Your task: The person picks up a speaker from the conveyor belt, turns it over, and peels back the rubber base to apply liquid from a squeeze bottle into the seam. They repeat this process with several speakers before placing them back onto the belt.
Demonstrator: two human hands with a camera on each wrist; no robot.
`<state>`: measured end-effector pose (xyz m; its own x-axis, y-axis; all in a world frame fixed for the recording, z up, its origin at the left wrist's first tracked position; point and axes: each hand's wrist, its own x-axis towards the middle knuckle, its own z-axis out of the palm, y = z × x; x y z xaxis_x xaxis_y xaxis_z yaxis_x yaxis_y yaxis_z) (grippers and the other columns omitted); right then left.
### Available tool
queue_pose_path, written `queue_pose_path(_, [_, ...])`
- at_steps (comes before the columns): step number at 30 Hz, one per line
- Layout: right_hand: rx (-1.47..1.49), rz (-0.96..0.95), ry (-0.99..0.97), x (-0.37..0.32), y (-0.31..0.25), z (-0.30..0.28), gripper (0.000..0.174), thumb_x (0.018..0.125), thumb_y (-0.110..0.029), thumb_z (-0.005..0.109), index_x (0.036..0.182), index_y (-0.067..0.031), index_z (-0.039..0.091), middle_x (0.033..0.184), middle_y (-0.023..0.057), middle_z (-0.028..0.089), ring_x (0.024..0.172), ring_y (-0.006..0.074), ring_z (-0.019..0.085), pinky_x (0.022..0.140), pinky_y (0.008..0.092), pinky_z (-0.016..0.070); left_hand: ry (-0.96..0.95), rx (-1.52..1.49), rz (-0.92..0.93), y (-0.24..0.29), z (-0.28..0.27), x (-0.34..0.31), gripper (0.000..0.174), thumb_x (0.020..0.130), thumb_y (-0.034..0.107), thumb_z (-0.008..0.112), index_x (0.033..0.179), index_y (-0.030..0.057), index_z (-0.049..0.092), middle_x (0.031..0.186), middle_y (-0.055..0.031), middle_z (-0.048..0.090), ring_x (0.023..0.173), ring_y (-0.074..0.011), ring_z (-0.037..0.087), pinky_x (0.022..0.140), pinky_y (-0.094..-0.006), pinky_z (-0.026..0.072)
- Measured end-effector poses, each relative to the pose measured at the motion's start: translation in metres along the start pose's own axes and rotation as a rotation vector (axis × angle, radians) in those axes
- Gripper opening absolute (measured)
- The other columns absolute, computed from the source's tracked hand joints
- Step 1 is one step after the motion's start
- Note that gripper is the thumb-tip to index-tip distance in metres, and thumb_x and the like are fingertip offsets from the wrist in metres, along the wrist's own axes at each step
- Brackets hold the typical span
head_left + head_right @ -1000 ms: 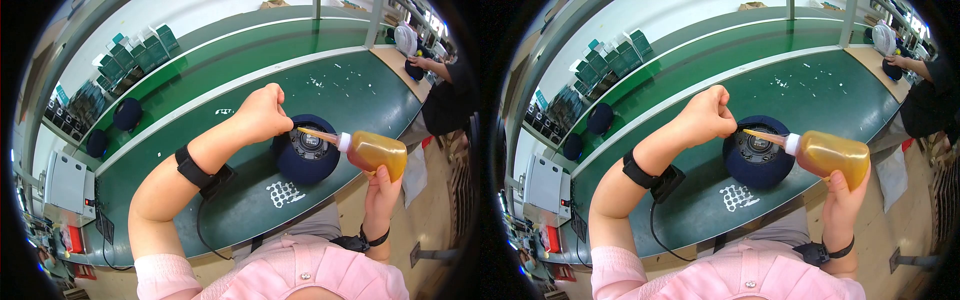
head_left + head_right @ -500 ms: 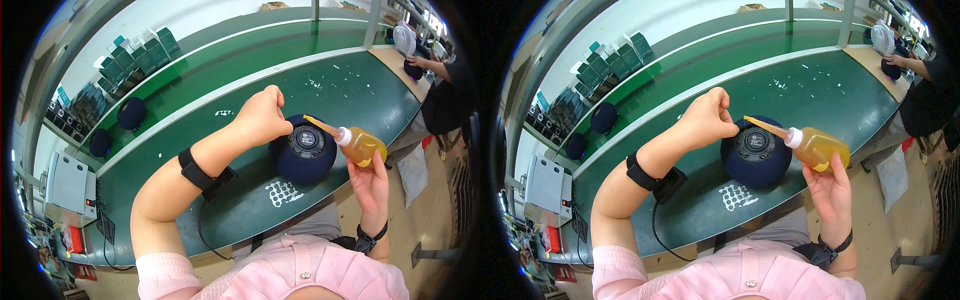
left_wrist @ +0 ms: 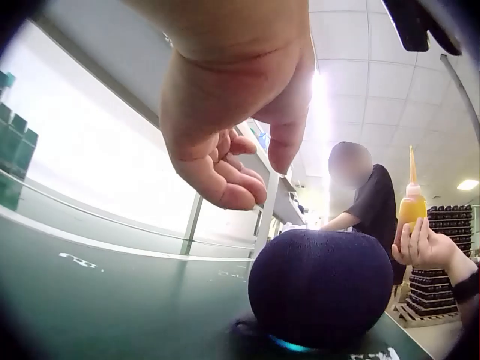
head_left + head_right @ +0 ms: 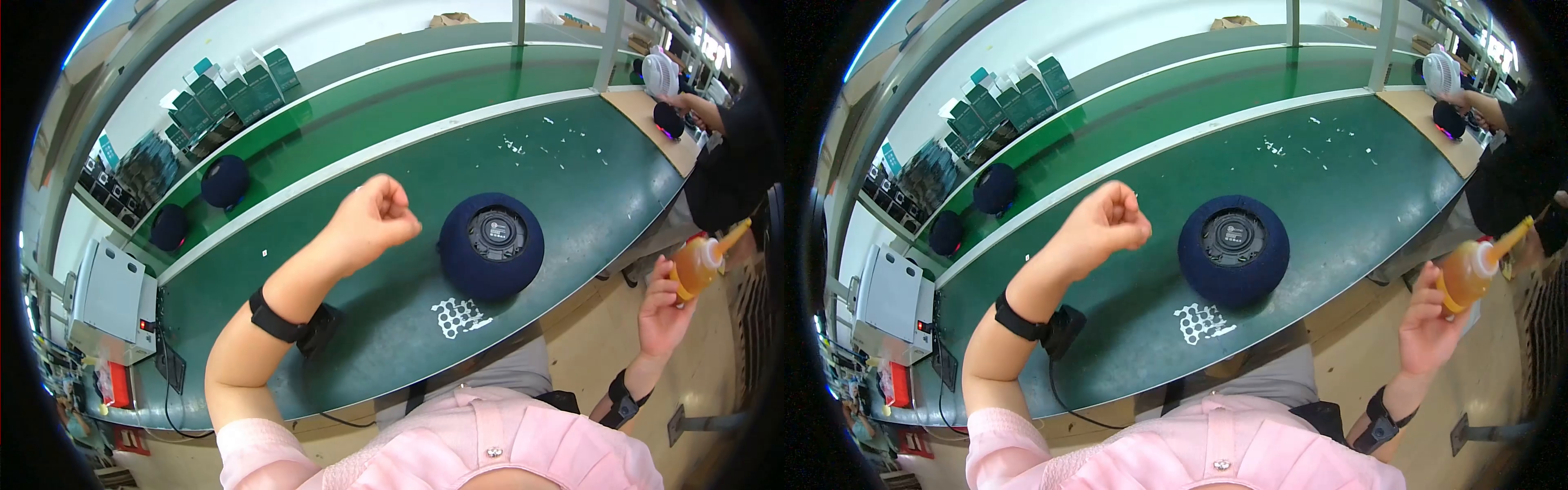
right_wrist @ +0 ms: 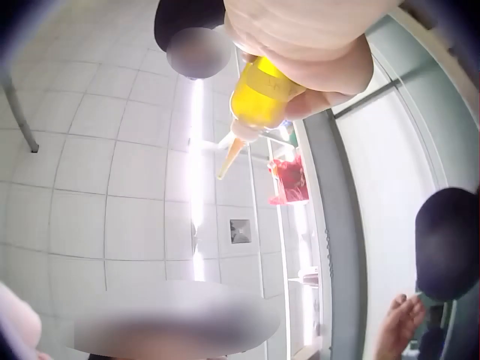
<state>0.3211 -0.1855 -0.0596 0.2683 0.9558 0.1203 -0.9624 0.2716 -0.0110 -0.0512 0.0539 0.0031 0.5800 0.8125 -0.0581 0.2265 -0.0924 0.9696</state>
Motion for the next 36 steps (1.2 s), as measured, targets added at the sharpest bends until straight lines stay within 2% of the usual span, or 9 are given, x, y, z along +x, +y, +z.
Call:
queue_pose_path(6, [-0.103,-0.056,0.049,-0.024,-0.017,-0.015,0.066,0.086,-0.037,0.059,0.128,0.0079,0.035,0.1,0.0097,0.053,0.076,0.0148,0.052,0.061,0.0237,0.0468,-0.219,-0.072,-0.136,-0.028,0.028,-0.04,0.024,0.077,0.002,0.064,0.092,0.0056,0.047,0.092,-0.0093,0.058,0.082,-0.0154,0.059,0.071,-0.0274,0.0494])
queue_pose_path(10, [-0.106,-0.027,0.12,-0.021,-0.013,-0.028,0.065,0.086,-0.04,0.057,0.127,0.0076,0.038,0.098,0.0096,0.054,0.074,0.0141,0.051,0.059,0.0236,0.0464,-0.818,0.465,0.149,-0.009,0.045,-0.074,0.013,0.078,0.008,0.061,0.087,0.0051,0.052,0.083,-0.0108,0.058,0.077,-0.0245,0.059,0.068,-0.0352,0.047])
queue_pose_path(16, [-0.073,0.028,0.157,-0.012,-0.001,-0.033,0.064,0.086,-0.04,0.057,0.126,0.0077,0.04,0.097,0.0109,0.054,0.072,0.0144,0.051,0.058,0.0235,0.0462,-0.85,0.377,0.155,0.024,-0.005,-0.127,0.013,0.084,0.0,0.051,0.095,0.0035,0.056,0.092,-0.0125,0.061,0.086,-0.0309,0.058,0.074,-0.0389,0.0462])
queue_pose_path(18, [-0.076,0.026,0.165,-0.01,-0.001,-0.033,0.064,0.086,-0.04,0.056,0.126,0.0076,0.04,0.097,0.0113,0.055,0.072,0.0146,0.051,0.058,0.0237,0.0461,-0.594,0.135,0.235,0.034,-0.06,-0.159,0.016,0.083,0.001,0.058,0.099,0.0002,0.056,0.098,-0.0151,0.063,0.09,-0.028,0.06,0.075,-0.0383,0.0495])
queue_pose_path(22, [-0.083,0.03,0.175,-0.001,-0.008,-0.041,0.064,0.087,-0.041,0.055,0.126,0.0075,0.04,0.098,0.0121,0.055,0.073,0.0151,0.051,0.058,0.024,0.0457,1.361,-0.289,0.54,-0.02,-0.188,-0.239,0.011,0.084,0.001,0.048,0.094,-0.0022,0.049,0.091,-0.0167,0.056,0.08,-0.0273,0.058,0.076,-0.0388,0.0537])
queue_pose_path(25, [-0.057,0.065,0.158,0.006,-0.005,-0.046,0.065,0.087,-0.042,0.054,0.125,0.008,0.039,0.098,0.0121,0.055,0.073,0.015,0.05,0.058,0.0242,0.0451,1.398,-0.438,0.43,-0.088,-0.218,-0.32,0.01,0.083,0.0,0.051,0.093,-0.0028,0.05,0.093,-0.0166,0.056,0.081,-0.0265,0.058,0.077,-0.0379,0.0523])
queue_pose_path(29, [-0.061,0.084,0.17,0.01,0.006,-0.043,0.066,0.087,-0.043,0.054,0.125,0.0086,0.039,0.098,0.0117,0.054,0.072,0.0148,0.049,0.058,0.0243,0.0445,1.238,-0.641,0.237,-0.127,-0.249,-0.299,0.018,0.08,0.0,0.058,0.097,-0.0032,0.052,0.098,-0.0135,0.056,0.085,-0.0244,0.057,0.079,-0.0355,0.0494])
queue_pose_path(31, [-0.041,0.116,0.183,0.013,0.009,-0.042,0.067,0.087,-0.044,0.053,0.126,0.0085,0.038,0.098,0.0109,0.054,0.072,0.0147,0.048,0.057,0.0243,0.0435,1.213,-0.359,0.122,-0.07,-0.141,-0.208,0.031,0.082,0.006,0.061,0.111,0.0015,0.052,0.104,-0.0093,0.057,0.088,-0.0198,0.059,0.08,-0.0324,0.0482])
queue_pose_path(36, [-0.066,0.138,0.145,0.01,0.014,-0.038,0.068,0.087,-0.046,0.052,0.128,0.0072,0.038,0.098,0.0106,0.053,0.073,0.0149,0.047,0.058,0.0251,0.043,0.531,0.416,0.307,-0.016,-0.026,-0.105,0.008,0.076,-0.002,0.066,0.081,0.0011,0.061,0.078,-0.0028,0.059,0.07,-0.0101,0.056,0.064,-0.0207,0.0457])
